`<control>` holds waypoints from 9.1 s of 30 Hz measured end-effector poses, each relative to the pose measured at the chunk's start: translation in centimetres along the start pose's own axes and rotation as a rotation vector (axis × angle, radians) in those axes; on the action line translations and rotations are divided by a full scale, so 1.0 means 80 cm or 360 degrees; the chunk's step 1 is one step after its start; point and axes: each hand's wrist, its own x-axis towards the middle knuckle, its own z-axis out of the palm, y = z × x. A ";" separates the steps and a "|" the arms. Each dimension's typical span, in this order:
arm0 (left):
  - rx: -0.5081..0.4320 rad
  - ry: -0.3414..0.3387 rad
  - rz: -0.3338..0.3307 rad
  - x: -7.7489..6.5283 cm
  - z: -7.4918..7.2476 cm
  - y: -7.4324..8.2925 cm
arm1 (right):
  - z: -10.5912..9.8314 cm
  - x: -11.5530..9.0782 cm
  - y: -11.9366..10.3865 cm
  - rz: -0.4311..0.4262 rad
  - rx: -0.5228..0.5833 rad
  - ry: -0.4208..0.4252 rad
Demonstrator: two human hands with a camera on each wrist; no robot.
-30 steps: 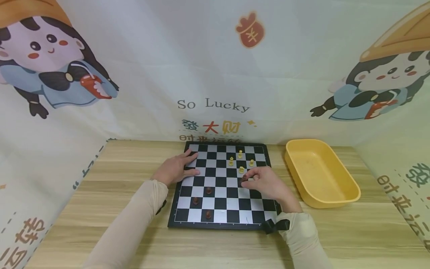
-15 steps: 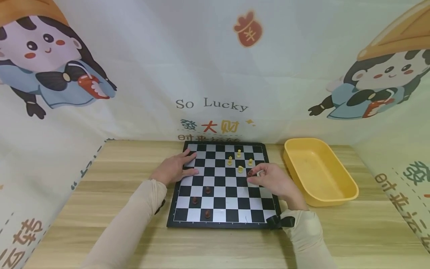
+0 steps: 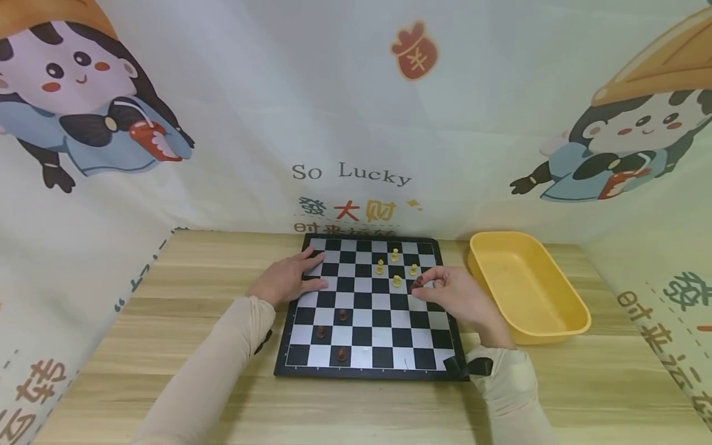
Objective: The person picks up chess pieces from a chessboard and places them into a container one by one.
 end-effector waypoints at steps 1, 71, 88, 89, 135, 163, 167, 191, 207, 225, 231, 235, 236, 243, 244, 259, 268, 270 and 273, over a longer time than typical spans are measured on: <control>0.0002 -0.0002 -0.0001 0.001 0.000 -0.001 | -0.002 -0.001 -0.001 -0.0004 0.0003 0.0006; 0.0007 0.0006 0.0014 -0.003 0.001 -0.003 | -0.185 0.041 0.068 0.0164 -0.0459 0.0080; 0.0002 0.0010 -0.0019 -0.003 -0.001 -0.003 | -0.185 0.063 0.105 0.0270 -0.0335 -0.0046; -0.0005 0.0007 -0.0025 -0.004 -0.001 -0.003 | -0.185 0.064 0.108 0.0271 -0.0334 -0.0055; 0.0023 0.0014 -0.0019 -0.003 0.000 -0.001 | -0.170 0.072 0.147 0.0296 -0.0292 -0.0078; 0.0014 0.0002 -0.0046 -0.004 0.002 -0.002 | -0.172 0.062 0.095 0.0158 -0.0407 -0.0059; 0.0007 -0.0002 -0.0060 -0.004 0.002 -0.001 | -0.164 0.063 0.080 0.0142 -0.0473 -0.0064; -0.0001 -0.0006 -0.0055 -0.003 0.002 0.000 | -0.064 0.064 0.000 -0.0109 -0.0364 -0.0115; -0.0015 -0.0008 -0.0060 -0.006 0.001 0.000 | -0.014 0.065 -0.029 -0.0278 -0.0214 -0.0295; 0.0000 0.0019 -0.0016 -0.004 0.002 -0.001 | 0.035 0.058 -0.040 -0.0225 -0.0008 -0.0452; 0.0004 0.0016 -0.0040 -0.005 0.002 0.000 | 0.052 0.060 -0.040 -0.0263 -0.0075 -0.0492; 0.0005 0.0009 -0.0040 -0.006 0.000 0.001 | 0.064 0.060 -0.038 -0.0250 -0.0038 -0.0546; 0.0007 0.0009 -0.0040 -0.006 0.000 0.001 | 0.067 0.060 -0.038 -0.0252 -0.0031 -0.0549; 0.0024 0.0017 -0.0039 -0.007 -0.003 0.002 | 0.086 0.063 -0.035 -0.0276 0.0035 -0.0604; 0.0026 0.0019 -0.0039 -0.007 -0.003 0.002 | 0.088 0.064 -0.034 -0.0260 0.0038 -0.0613; 0.0030 -0.0003 -0.0048 -0.006 -0.001 0.002 | 0.115 0.066 -0.021 -0.0218 0.0021 -0.0610; 0.0046 0.0019 -0.0017 -0.004 0.000 0.001 | 0.123 0.070 -0.011 -0.0114 0.0166 -0.0630; 0.0042 0.0014 -0.0025 -0.004 -0.001 0.000 | 0.125 0.071 -0.011 -0.0107 0.0166 -0.0634; 0.0035 0.0013 -0.0034 -0.005 -0.001 0.000 | 0.126 0.072 -0.013 -0.0108 0.0133 -0.0630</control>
